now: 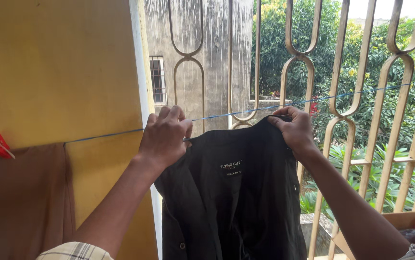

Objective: The person hangs a brown shirt on a clothesline using red clothespins, then picks up a black shirt from a pile and hangs it on the same line. The person also moves a cardboard box and a plastic bottle aside to clear space.

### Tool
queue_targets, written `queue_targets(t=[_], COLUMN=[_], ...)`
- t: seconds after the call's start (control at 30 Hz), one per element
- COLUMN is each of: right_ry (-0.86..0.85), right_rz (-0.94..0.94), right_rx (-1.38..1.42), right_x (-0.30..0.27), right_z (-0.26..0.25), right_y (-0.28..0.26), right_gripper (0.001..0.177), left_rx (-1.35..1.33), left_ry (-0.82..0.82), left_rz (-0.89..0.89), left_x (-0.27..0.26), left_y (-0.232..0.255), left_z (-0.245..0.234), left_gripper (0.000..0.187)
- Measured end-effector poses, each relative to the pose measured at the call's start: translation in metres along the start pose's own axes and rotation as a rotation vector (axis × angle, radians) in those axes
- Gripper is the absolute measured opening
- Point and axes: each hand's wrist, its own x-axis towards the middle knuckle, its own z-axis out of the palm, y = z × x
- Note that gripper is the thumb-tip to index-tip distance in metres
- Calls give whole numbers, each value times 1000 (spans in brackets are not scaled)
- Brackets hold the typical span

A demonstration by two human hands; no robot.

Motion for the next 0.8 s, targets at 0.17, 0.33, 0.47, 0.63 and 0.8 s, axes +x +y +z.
queue_targets(t=[0.17, 0.33, 0.47, 0.63, 0.8], right_ry=[8, -147, -198, -49, 133], right_rz=[-25, 18, -16, -163, -235], right_rx=[-34, 375, 508, 498, 326], right_x=[12, 29, 41, 56, 65], right_z=[19, 45, 57, 68, 76], right_y=[9, 23, 20, 4, -7], right_gripper=[16, 15, 14, 13, 11], left_rx=[-108, -490, -576, -762, -740], left_ry=[-14, -160, -204, -603, -760], left_rz=[106, -151, -72, -194, -183], left_x=[15, 55, 96, 133, 153], left_y=[-9, -19, -24, -25, -32], left_z=[5, 10, 25, 27, 26], left_gripper=[27, 21, 24, 43, 62])
